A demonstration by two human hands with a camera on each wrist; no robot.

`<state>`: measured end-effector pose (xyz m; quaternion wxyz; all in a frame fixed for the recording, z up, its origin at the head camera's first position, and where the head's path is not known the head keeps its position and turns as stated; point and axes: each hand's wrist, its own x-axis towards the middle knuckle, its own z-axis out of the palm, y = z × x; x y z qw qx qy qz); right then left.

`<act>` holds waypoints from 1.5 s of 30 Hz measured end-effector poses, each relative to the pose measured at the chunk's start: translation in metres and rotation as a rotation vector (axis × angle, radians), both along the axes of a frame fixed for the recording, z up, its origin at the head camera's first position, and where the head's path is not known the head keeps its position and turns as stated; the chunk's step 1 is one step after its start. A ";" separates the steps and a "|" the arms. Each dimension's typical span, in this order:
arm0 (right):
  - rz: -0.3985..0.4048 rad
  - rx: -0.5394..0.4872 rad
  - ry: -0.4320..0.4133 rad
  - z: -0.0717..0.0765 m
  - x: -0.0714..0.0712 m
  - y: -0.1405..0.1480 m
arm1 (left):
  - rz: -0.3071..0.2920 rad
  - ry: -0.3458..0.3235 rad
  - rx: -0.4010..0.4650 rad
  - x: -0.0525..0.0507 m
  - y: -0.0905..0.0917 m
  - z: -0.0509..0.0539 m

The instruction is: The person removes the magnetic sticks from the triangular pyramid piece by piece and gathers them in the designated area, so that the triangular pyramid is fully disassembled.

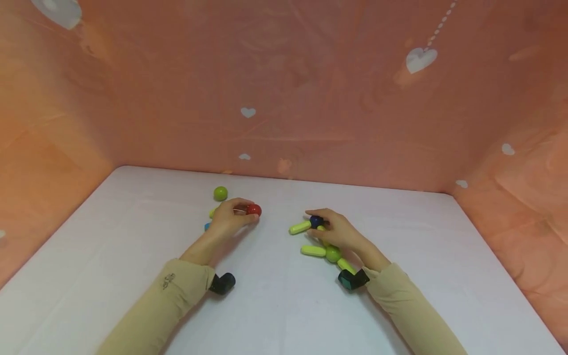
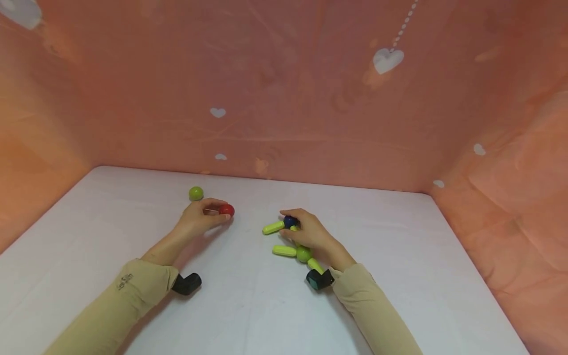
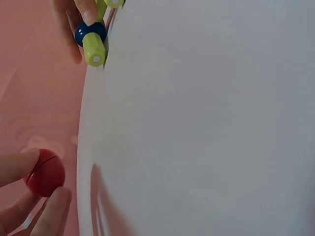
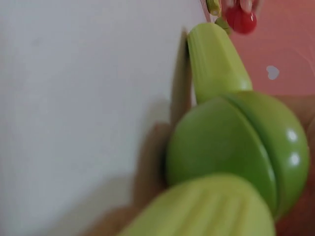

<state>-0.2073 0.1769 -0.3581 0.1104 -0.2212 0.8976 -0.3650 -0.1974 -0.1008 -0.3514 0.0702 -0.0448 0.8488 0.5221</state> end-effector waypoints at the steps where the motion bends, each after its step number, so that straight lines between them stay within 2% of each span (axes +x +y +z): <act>1: -0.005 -0.003 -0.009 -0.001 0.000 0.000 | 0.021 -0.007 0.006 -0.003 0.003 0.000; 7: -0.023 -0.010 -0.069 -0.004 0.005 0.001 | 0.121 -0.018 0.020 -0.018 0.014 -0.001; 13: -0.007 -0.015 -0.057 -0.003 0.005 0.001 | 0.173 0.004 0.038 -0.028 0.020 -0.003; 18: -0.003 -0.012 -0.075 -0.005 0.004 0.002 | 0.225 0.004 0.057 -0.038 0.026 -0.010; 22: -0.003 -0.004 -0.084 -0.006 0.004 0.002 | 0.258 0.000 0.023 -0.044 0.029 -0.019; 29: 0.000 -0.014 -0.077 -0.006 0.002 0.004 | 0.251 0.016 -0.048 -0.050 0.032 -0.021; 42: 0.006 -0.039 -0.075 -0.008 0.002 0.004 | 0.235 -0.073 -0.009 -0.050 0.030 -0.020; 45: -0.013 -0.034 -0.084 -0.006 0.002 0.003 | 0.221 -0.064 -0.006 -0.050 0.029 -0.020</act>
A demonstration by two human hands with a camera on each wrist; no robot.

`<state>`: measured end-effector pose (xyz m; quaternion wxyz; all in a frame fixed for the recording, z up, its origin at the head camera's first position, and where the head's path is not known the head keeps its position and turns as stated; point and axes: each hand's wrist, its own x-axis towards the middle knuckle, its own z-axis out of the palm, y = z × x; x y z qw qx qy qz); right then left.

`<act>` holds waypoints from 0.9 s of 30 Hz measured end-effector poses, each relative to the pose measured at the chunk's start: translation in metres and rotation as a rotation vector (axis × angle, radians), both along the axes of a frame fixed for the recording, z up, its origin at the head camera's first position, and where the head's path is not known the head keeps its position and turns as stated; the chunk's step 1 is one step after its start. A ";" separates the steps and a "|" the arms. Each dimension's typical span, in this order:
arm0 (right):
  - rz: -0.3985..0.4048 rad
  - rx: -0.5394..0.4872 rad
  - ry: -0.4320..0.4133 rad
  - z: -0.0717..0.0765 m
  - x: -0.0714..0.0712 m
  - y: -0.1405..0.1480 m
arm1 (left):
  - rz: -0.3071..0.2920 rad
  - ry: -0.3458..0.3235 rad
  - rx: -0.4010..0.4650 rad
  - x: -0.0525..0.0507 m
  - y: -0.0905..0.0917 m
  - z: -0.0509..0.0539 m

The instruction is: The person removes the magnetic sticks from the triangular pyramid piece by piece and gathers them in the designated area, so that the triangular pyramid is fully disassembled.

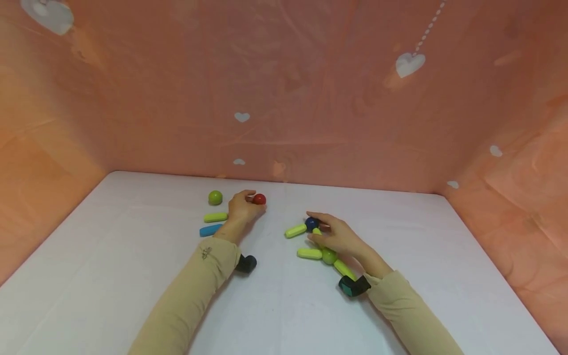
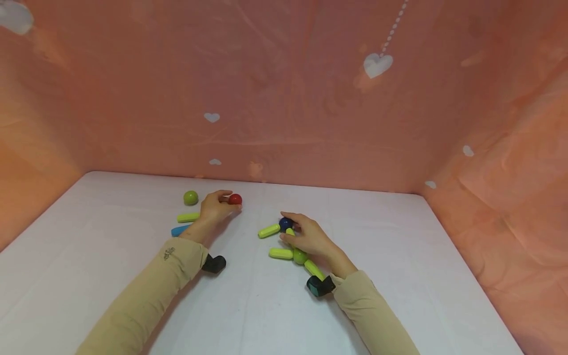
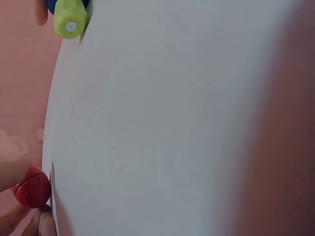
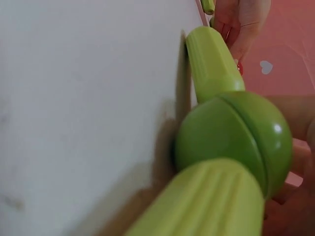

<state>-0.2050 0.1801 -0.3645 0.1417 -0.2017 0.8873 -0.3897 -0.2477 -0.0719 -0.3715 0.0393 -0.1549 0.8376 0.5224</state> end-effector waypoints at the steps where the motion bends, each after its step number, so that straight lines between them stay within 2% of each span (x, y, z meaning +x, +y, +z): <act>1: -0.005 0.003 -0.003 0.001 0.000 -0.001 | -0.007 0.005 -0.003 0.001 -0.001 0.000; 8: -0.003 0.008 0.003 0.004 0.003 -0.003 | -0.044 0.050 -0.076 0.008 -0.007 0.005; 12: 0.000 0.006 0.026 0.006 0.001 -0.003 | -0.062 0.051 -0.092 0.010 -0.009 0.006; 21: -0.002 0.026 0.034 0.005 0.000 -0.003 | -0.052 0.057 -0.107 0.011 -0.006 0.005; 27: -0.007 0.014 0.019 0.005 0.000 -0.002 | -0.046 0.085 -0.118 0.011 -0.006 0.005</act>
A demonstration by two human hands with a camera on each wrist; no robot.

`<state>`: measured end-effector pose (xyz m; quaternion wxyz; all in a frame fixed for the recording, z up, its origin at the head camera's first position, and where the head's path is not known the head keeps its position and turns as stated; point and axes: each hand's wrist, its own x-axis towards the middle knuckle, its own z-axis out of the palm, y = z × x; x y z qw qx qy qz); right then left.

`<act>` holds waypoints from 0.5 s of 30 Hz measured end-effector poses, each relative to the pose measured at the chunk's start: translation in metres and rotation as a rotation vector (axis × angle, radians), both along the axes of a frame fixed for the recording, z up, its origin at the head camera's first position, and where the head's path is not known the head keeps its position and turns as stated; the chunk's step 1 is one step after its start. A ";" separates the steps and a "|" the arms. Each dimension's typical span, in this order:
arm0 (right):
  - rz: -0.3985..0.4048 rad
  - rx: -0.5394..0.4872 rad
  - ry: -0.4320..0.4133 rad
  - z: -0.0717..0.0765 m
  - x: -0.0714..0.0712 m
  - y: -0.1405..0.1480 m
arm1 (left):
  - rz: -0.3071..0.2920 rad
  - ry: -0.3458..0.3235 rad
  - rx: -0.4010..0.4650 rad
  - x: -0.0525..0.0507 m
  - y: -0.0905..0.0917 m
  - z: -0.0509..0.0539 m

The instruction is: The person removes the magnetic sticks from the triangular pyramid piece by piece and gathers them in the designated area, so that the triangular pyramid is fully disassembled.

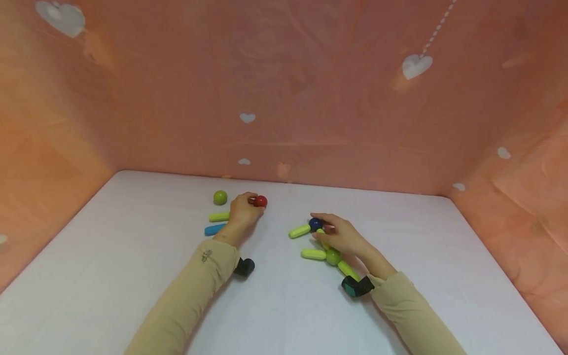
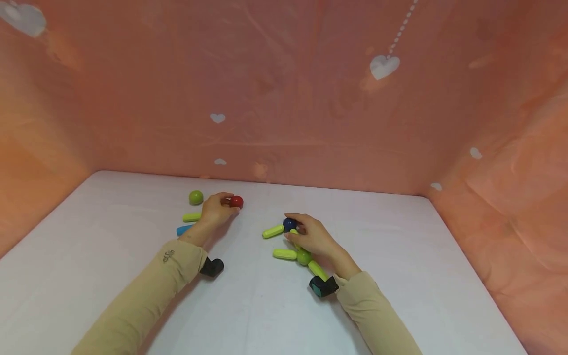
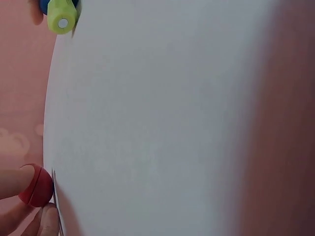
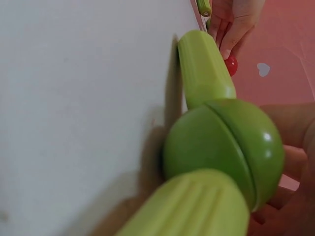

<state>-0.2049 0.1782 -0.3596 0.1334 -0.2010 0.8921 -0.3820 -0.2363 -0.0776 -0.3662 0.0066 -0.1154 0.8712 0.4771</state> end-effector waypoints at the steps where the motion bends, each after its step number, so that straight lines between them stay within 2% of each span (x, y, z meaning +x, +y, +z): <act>1: -0.003 -0.004 -0.008 0.000 0.000 0.000 | 0.003 0.000 0.000 0.000 0.000 0.000; 9: -0.002 -0.010 -0.008 0.001 0.001 0.000 | -0.004 -0.024 -0.016 0.000 -0.002 -0.001; 15: -0.005 -0.011 -0.010 0.001 0.000 -0.001 | -0.001 -0.018 -0.022 -0.001 -0.003 -0.001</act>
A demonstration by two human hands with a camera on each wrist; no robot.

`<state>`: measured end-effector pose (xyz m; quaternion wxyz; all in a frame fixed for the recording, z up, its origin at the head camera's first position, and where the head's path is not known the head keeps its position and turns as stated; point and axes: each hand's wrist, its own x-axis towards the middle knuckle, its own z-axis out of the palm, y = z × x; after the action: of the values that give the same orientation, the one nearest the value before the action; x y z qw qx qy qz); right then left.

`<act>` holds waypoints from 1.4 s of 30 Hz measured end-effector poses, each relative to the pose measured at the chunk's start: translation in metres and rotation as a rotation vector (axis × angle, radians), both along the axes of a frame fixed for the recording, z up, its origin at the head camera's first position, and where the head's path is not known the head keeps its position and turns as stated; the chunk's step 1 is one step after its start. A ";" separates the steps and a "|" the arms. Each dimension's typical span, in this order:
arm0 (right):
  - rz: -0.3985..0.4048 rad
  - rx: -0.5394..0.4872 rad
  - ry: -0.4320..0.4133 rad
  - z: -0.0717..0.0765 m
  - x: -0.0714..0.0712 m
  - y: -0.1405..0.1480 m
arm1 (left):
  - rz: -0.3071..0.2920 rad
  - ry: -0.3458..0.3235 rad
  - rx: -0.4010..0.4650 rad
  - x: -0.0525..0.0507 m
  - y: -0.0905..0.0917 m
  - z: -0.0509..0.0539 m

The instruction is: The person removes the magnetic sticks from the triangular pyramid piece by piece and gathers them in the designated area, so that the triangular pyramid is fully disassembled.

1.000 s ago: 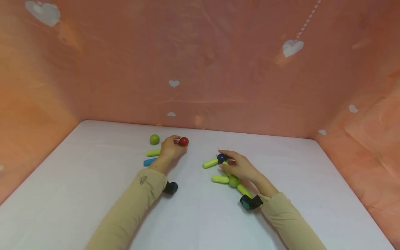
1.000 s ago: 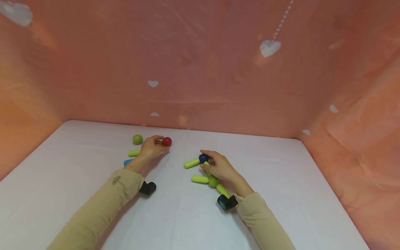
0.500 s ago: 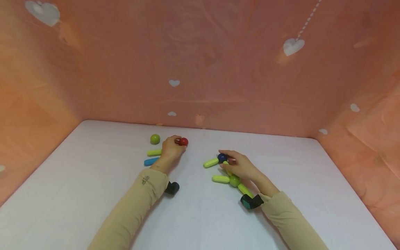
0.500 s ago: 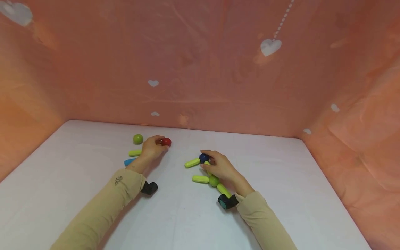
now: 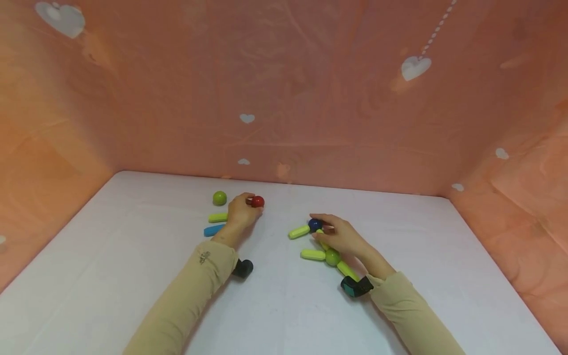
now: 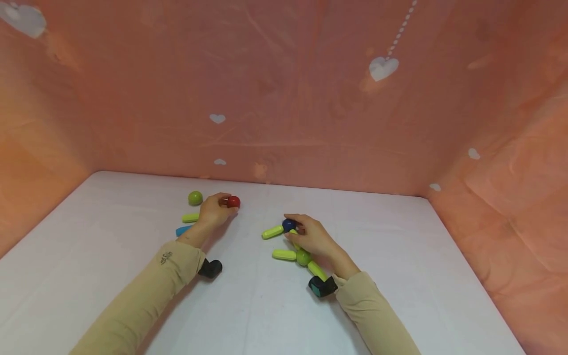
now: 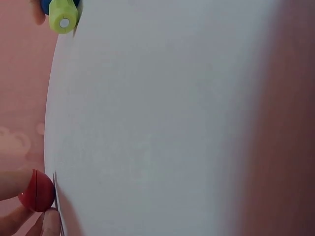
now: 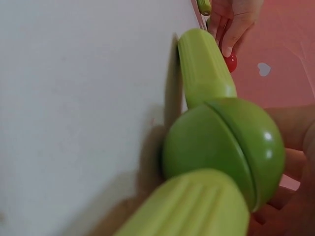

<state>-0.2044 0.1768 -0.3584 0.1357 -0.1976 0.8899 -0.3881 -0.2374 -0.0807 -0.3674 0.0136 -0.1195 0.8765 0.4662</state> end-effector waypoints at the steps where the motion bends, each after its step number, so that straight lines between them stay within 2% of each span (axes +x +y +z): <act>1: -0.001 0.001 0.000 0.000 0.000 0.000 | 0.005 0.002 -0.005 0.000 0.000 0.000; 6: -0.008 -0.004 0.000 -0.001 0.000 -0.002 | 0.027 0.013 -0.016 -0.001 0.001 0.000; 12: 0.001 -0.017 0.002 -0.002 -0.001 -0.004 | 0.044 0.061 -0.046 -0.003 0.003 -0.001; 20: 0.003 -0.008 0.014 -0.001 -0.001 -0.003 | 0.056 0.076 -0.031 -0.004 0.006 -0.001; 30: 0.003 -0.005 0.008 -0.002 -0.001 -0.002 | 0.038 0.082 -0.069 -0.004 0.006 -0.002; 34: 0.001 -0.010 0.004 -0.002 0.000 -0.002 | 0.022 0.107 -0.113 -0.004 0.006 -0.004; 39: -0.004 -0.025 0.009 -0.003 0.000 -0.001 | -0.024 0.099 -0.173 -0.001 0.008 0.001; 42: 0.004 -0.033 0.024 -0.002 0.000 0.001 | -0.036 0.072 -0.165 0.002 0.011 0.004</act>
<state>-0.2041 0.1776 -0.3607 0.1225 -0.2063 0.8846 -0.4000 -0.2354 -0.0697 -0.3636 -0.0196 -0.0876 0.9138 0.3962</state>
